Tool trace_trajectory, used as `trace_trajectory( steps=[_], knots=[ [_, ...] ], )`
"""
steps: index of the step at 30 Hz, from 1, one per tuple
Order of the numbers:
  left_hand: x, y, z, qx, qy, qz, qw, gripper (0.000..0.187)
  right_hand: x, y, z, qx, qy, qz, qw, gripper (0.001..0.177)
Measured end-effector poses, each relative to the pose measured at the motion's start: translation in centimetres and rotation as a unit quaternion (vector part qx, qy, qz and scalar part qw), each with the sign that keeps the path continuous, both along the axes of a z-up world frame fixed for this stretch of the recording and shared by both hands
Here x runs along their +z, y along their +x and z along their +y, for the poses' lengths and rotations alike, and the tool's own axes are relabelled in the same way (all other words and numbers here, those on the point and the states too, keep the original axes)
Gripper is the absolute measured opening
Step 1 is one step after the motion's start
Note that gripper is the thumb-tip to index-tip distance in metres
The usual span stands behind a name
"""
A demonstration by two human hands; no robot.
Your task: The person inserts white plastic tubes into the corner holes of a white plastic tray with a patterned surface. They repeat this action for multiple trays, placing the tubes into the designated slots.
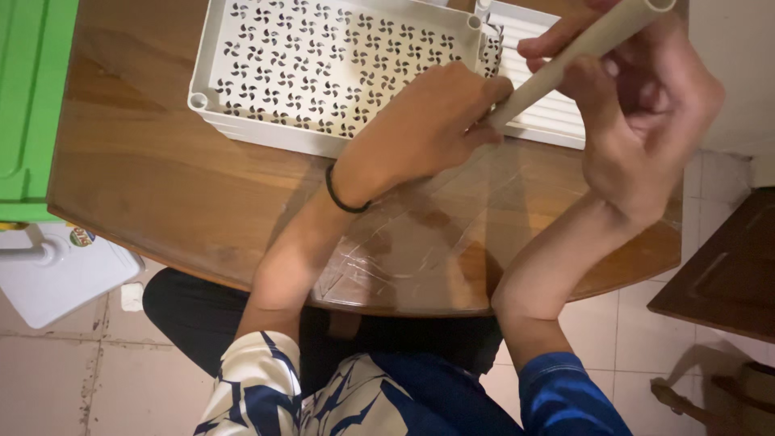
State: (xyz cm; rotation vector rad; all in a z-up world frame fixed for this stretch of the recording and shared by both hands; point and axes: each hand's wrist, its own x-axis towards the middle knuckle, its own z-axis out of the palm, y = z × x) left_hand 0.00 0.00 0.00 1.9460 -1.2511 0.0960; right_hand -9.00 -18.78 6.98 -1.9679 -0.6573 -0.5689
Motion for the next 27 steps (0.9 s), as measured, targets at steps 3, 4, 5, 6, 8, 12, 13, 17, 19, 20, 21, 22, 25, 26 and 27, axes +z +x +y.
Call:
trace_trajectory(
  steps=[3,4,5,6,8,12,13,17,19,20,21,22,25,26,27],
  knots=[
    [-0.1,0.2,-0.2,0.013,-0.022,0.022,0.999,0.023,-0.7,0.6,0.2,-0.011,-0.014,-0.021,1.0,0.018],
    [-0.2,0.3,-0.2,0.01,-0.041,0.018,0.999,0.023,-0.8,0.7,0.2,-0.018,-0.019,-0.029,0.999,0.018],
    [-0.2,0.5,-0.2,0.006,-0.061,0.013,0.998,0.023,-0.9,0.8,0.2,-0.025,-0.024,-0.035,0.999,0.018],
    [-0.2,0.7,-0.3,0.002,-0.081,0.009,0.997,0.022,-1.0,1.0,0.2,-0.028,-0.025,-0.041,0.998,0.018],
    [-0.2,0.9,-0.1,-0.001,-0.084,0.017,0.996,0.021,-1.0,1.2,0.4,-0.026,-0.023,-0.052,0.998,0.018],
    [-0.5,1.1,0.0,-0.004,-0.095,0.006,0.995,0.025,-1.0,1.3,0.9,-0.096,-0.01,-0.037,0.995,0.016],
    [-0.5,1.1,0.0,-0.01,-0.104,0.005,0.995,0.028,-0.9,1.5,1.0,-0.104,-0.009,-0.038,0.994,0.015],
    [-0.6,1.5,0.2,-0.028,-0.111,0.026,0.993,0.03,-0.6,1.8,1.9,-0.098,-0.009,-0.066,0.993,0.013],
    [-0.6,1.7,0.3,-0.039,-0.111,0.032,0.993,0.033,-0.5,1.8,2.5,-0.122,0.0,-0.066,0.99,0.012],
    [-0.5,1.8,0.2,-0.047,-0.116,0.025,0.992,0.036,-0.5,1.8,2.7,-0.134,0.005,-0.066,0.989,0.012],
    [-0.5,1.9,0.4,-0.052,-0.119,0.019,0.991,0.039,-0.7,1.9,3.0,-0.145,0.012,-0.066,0.987,0.012],
    [-0.6,2.0,0.5,-0.056,-0.112,0.037,0.992,0.039,-0.8,2.0,3.2,-0.155,0.019,-0.065,0.986,0.012],
    [-0.8,2.2,0.8,-0.068,-0.089,0.099,0.989,0.036,-1.5,2.2,3.1,-0.154,0.03,-0.073,0.985,0.013],
    [-1.0,2.3,0.8,-0.072,-0.08,0.125,0.986,0.035,-1.9,2.4,2.9,-0.13,0.027,-0.082,0.988,0.013],
    [-1.2,2.4,0.8,-0.077,-0.072,0.151,0.983,0.034,-2.1,2.6,2.5,-0.102,0.024,-0.083,0.991,0.014]
  ],
)
